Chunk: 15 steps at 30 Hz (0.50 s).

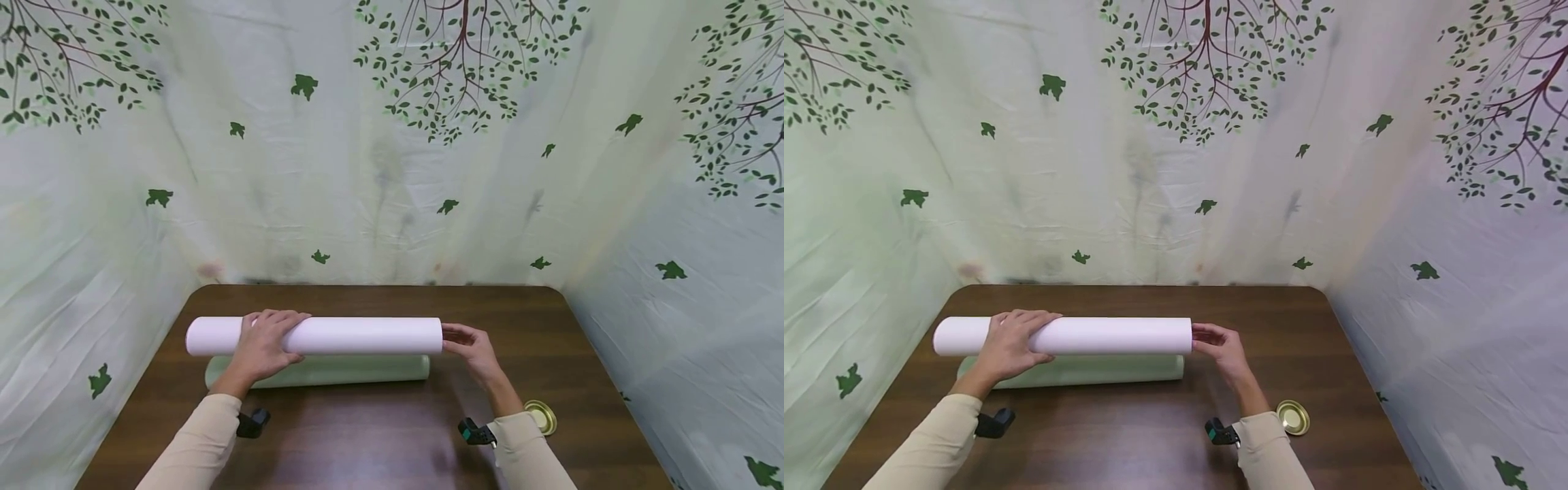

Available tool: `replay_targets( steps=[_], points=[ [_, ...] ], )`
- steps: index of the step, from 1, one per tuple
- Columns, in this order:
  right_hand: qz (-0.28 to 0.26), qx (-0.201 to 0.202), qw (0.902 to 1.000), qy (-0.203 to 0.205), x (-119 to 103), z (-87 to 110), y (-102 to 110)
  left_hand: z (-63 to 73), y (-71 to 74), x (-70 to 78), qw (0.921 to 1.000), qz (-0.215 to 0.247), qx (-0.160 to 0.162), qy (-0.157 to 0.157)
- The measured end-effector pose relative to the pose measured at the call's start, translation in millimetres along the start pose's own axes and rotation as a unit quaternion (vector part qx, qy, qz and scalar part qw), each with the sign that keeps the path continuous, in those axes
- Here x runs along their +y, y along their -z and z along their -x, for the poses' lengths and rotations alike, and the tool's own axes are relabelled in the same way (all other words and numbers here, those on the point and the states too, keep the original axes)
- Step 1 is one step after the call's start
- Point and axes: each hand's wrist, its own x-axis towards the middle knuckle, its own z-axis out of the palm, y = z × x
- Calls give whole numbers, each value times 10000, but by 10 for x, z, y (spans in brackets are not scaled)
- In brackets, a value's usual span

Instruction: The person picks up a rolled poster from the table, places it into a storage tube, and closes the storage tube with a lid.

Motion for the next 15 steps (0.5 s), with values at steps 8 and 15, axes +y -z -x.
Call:
replay_targets(
  steps=[8, 15],
  points=[
    [51, 287, 9996, -27, -9, -3, -43, -11, -10, -14, 10000, -13, 29, -48],
    [207, 319, 9992, -95, 0, -17, -69, 12, -18, -20, 10000, -15, 71, -19]
  ],
)
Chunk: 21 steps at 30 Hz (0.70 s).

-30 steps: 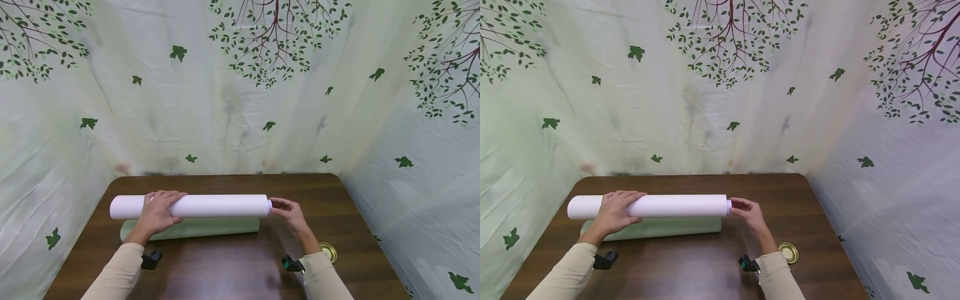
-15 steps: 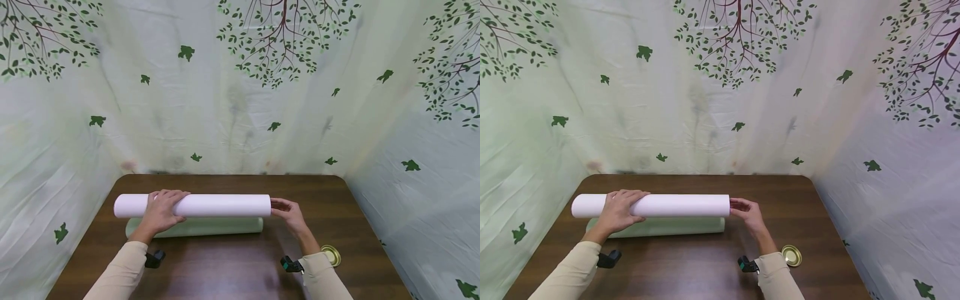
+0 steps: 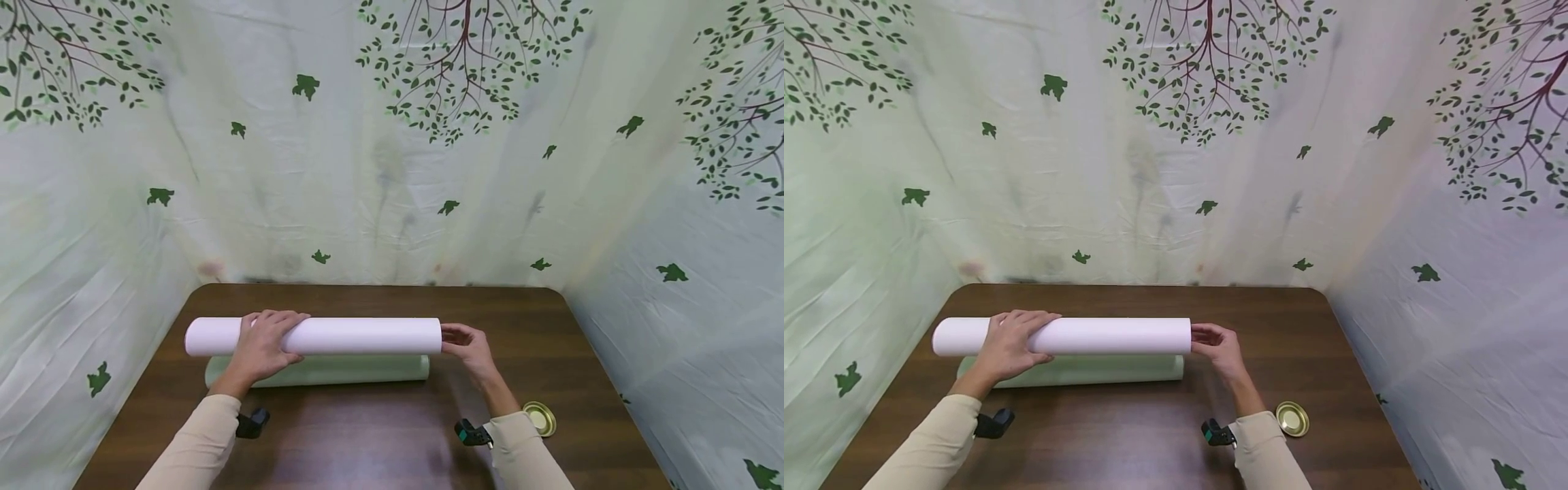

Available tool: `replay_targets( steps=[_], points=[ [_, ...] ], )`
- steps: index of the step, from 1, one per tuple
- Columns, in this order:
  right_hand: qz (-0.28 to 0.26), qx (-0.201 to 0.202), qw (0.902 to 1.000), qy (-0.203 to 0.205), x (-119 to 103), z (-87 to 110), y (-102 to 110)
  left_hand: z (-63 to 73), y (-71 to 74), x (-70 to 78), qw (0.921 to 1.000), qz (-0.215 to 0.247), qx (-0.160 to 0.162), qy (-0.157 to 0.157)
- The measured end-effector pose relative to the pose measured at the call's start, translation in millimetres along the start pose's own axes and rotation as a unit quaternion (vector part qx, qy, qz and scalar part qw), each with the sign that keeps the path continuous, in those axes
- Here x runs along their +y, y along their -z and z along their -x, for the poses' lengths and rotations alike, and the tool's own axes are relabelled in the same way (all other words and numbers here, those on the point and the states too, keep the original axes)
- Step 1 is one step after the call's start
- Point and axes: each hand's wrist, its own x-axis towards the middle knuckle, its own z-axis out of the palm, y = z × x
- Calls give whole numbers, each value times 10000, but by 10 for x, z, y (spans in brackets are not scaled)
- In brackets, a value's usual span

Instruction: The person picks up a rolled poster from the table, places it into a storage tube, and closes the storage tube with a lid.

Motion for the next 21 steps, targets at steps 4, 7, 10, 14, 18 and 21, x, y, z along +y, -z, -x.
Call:
replay_targets(
  steps=[4, 7, 10, 14, 18, 21],
  points=[
    [-22, -75, 9999, 81, -4, 14, -3, 19, 5, -3, 10000, 19, -16, 14],
    [-10, -137, 9998, 144, -19, 33, 48, 21, -7, 1, 10000, 42, -30, 0],
    [85, -233, 9994, 246, -45, 57, 150, 13, -17, 10, 10000, 51, -43, -15],
    [259, -350, 9980, 450, -83, 79, 313, -5, -2, 12, 10000, 22, -51, -14],
    [543, -393, 9962, 553, -99, 101, 480, -16, 19, 6, 10000, 39, -64, 4],
    [875, -387, 9939, 539, -99, 141, 619, -14, 24, 2, 9999, 65, -89, 37]
  ],
)
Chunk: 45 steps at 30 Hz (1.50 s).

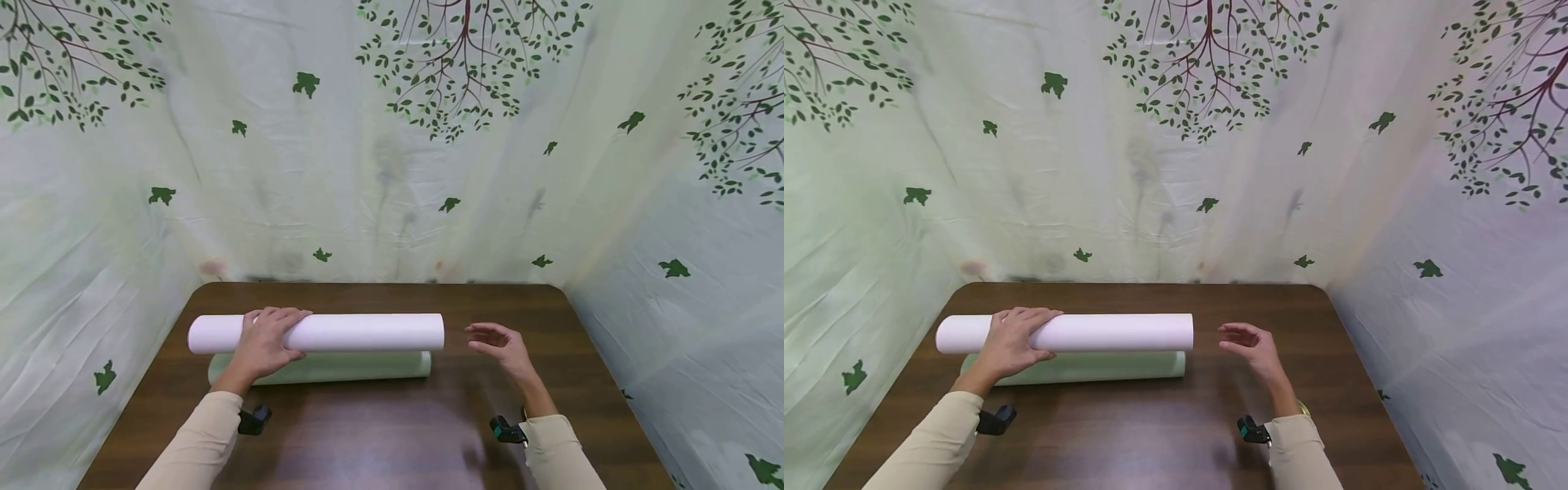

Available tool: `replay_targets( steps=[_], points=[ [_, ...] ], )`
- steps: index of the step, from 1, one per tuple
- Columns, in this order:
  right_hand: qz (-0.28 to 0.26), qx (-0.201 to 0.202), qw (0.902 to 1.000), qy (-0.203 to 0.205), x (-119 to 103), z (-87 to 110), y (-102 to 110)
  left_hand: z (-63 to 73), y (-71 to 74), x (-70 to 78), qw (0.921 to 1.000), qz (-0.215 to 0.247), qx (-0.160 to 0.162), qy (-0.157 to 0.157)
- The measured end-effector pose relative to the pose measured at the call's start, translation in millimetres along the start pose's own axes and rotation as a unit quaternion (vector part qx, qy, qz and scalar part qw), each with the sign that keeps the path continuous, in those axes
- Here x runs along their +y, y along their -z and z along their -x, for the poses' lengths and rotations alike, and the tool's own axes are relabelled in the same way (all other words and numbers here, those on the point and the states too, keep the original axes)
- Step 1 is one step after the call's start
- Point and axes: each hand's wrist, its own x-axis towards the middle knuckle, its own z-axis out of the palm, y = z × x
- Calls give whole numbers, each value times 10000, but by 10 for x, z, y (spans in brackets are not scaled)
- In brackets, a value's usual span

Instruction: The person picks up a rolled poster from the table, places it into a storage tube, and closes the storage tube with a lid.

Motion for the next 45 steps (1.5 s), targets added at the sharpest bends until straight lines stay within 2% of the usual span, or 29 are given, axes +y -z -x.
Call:
replay_targets(
  steps=[4, 8, 18, 25, 33, 38, 42, 45],
  points=[
    [448, 1, 9990, -38, -2, 82, 185, 2, 0, -3, 10000, -2, -8, 5],
    [904, -180, 9957, -91, -41, 163, 351, -7, 11, -2, 10000, 14, 19, -25],
    [1812, -697, 9806, -282, 32, 340, 700, 25, 36, -29, 10000, -46, 7, 15],
    [2408, -1094, 9608, -827, 142, 489, 887, 49, 38, -46, 10000, -87, 7, 27],
    [2672, -1538, 9398, -1471, 266, 720, 1081, 35, 9, -2, 10000, -6, -22, -31],
    [2741, -1890, 9286, -1638, 320, 806, 1158, 7, -7, 5, 9999, -59, 86, -104],
    [3108, -2033, 9084, -1921, 347, 863, 1156, 0, -7, 1, 9999, -81, 51, -76],
    [3474, -1947, 8939, -2058, 356, 896, 1134, 1, -5, 2, 10000, -84, -18, -50]
  ],
)
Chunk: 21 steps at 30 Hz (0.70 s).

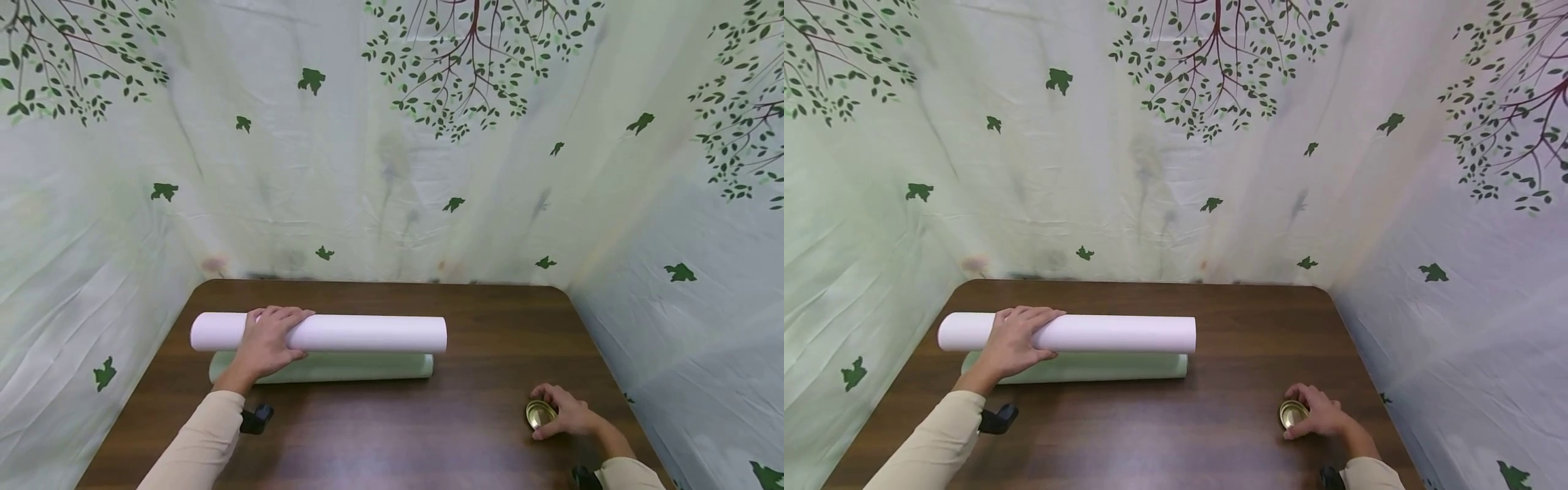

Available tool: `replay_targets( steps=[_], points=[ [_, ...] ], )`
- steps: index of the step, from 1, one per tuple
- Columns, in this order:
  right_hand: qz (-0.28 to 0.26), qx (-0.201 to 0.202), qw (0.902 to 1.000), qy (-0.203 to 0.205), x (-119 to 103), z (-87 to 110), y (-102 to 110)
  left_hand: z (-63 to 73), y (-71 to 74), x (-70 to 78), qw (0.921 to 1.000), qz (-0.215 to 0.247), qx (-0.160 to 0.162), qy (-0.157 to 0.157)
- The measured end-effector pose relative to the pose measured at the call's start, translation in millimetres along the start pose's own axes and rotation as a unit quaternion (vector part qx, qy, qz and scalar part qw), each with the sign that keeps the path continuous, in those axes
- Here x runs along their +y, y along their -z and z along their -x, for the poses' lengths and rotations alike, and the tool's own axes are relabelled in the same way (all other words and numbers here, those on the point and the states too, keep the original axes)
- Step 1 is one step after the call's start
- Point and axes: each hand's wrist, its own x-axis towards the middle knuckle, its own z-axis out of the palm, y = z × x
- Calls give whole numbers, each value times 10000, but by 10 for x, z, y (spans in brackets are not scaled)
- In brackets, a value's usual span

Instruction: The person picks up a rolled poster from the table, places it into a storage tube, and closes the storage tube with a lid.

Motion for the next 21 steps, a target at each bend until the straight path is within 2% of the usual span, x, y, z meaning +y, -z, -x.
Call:
replay_targets(
  steps=[10, 21],
  points=[
    [948, 481, 9943, 79, -11, 30, -153, 42, 18, -16, 10000, -66, -18, -32],
    [645, 712, 9953, 136, 78, 60, -116, 24, 38, 9, 10000, 64, 10, -35]
  ],
)
